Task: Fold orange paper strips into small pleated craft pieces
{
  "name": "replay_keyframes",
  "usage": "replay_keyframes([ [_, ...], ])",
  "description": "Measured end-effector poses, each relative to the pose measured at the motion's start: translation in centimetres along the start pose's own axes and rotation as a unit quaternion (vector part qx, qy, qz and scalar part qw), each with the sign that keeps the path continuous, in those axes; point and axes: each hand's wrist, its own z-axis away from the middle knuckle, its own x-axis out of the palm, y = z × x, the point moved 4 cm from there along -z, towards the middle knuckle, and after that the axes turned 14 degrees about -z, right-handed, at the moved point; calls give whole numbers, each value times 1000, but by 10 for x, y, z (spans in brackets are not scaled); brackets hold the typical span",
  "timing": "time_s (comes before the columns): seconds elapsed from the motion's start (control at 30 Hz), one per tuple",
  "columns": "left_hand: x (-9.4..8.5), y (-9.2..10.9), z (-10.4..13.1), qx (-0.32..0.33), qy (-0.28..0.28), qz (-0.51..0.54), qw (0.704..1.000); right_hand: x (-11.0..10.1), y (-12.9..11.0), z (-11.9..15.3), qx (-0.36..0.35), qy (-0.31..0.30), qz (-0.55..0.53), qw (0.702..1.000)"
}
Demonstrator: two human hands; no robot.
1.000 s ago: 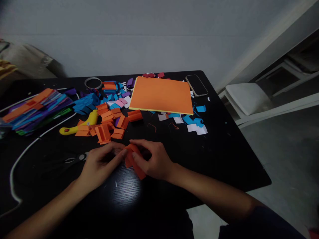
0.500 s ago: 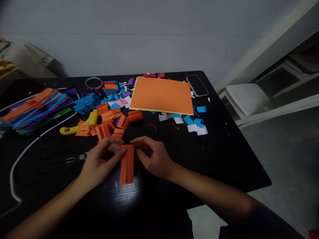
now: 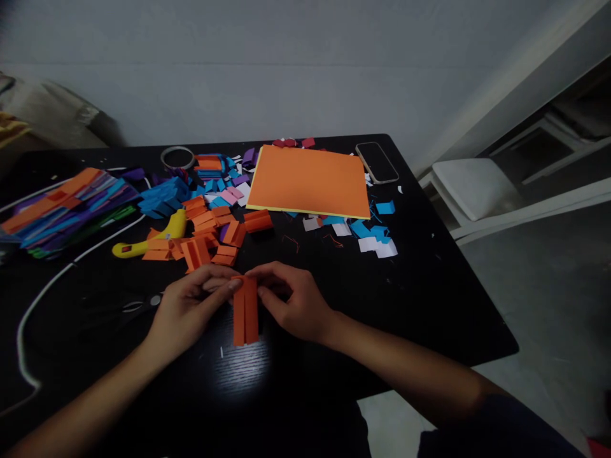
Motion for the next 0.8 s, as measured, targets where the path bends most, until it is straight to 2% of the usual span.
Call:
replay_keyframes([
  [0.2, 0, 2, 1, 29, -3, -72, 997, -1, 4, -1, 33, 24, -20, 999],
  [0.37, 1, 5, 3, 70, -28, -98, 992, -6, 9, -6, 54, 47, -84, 994],
  [0.5, 1, 7, 7, 118, -43, -182, 975, -14, 8, -11, 51, 83, -84, 992],
  [0.63, -2, 8, 7, 155, -4, -256, 954, -20, 10, -13, 32, 114, -95, 988],
  [0.8, -7, 7, 7, 172, 42, -272, 946, -21, 14, -14, 35, 113, -98, 988],
])
